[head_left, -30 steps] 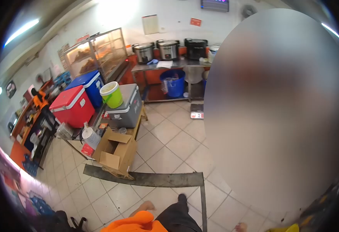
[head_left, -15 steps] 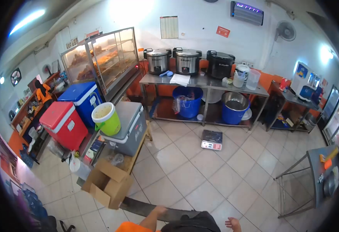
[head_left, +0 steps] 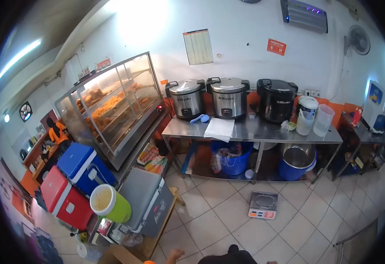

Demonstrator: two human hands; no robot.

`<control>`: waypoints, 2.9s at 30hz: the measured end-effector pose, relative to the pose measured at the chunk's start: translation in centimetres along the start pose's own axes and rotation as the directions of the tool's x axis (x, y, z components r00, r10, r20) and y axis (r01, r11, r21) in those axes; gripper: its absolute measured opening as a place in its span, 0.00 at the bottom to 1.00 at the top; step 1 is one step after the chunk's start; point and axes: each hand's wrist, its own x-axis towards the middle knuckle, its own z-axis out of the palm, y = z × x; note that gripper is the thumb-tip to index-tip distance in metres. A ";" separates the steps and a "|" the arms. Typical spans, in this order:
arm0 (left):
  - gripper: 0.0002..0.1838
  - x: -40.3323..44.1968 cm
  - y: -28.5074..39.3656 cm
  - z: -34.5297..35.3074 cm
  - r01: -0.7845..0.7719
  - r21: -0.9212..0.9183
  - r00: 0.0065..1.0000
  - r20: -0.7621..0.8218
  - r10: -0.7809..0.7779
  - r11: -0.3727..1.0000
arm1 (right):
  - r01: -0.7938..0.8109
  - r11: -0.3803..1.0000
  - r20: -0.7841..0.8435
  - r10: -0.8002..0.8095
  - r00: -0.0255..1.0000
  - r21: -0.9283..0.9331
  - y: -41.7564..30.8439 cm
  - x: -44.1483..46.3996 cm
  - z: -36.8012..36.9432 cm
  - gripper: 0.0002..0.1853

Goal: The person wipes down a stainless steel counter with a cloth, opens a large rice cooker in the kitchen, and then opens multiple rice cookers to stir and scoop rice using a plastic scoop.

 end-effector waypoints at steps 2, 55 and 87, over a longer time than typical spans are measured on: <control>0.19 -1.3 1.0 -0.1 0.146 -0.045 0.984 0.108 -0.141 0.988 | 0.140 0.984 0.013 -0.140 0.990 -0.106 -11.4 10.9 -2.8 0.13; 0.13 26.3 87.3 -22.8 0.304 -0.899 0.911 0.372 0.181 0.315 | 0.684 -0.291 0.339 -0.938 -0.067 -0.669 -112.2 1.4 21.7 0.06; 0.27 34.6 95.0 -45.3 -0.626 0.434 0.428 -0.503 0.751 0.648 | 0.832 -0.352 0.039 -0.927 -0.373 -0.429 -139.5 -23.6 14.1 0.06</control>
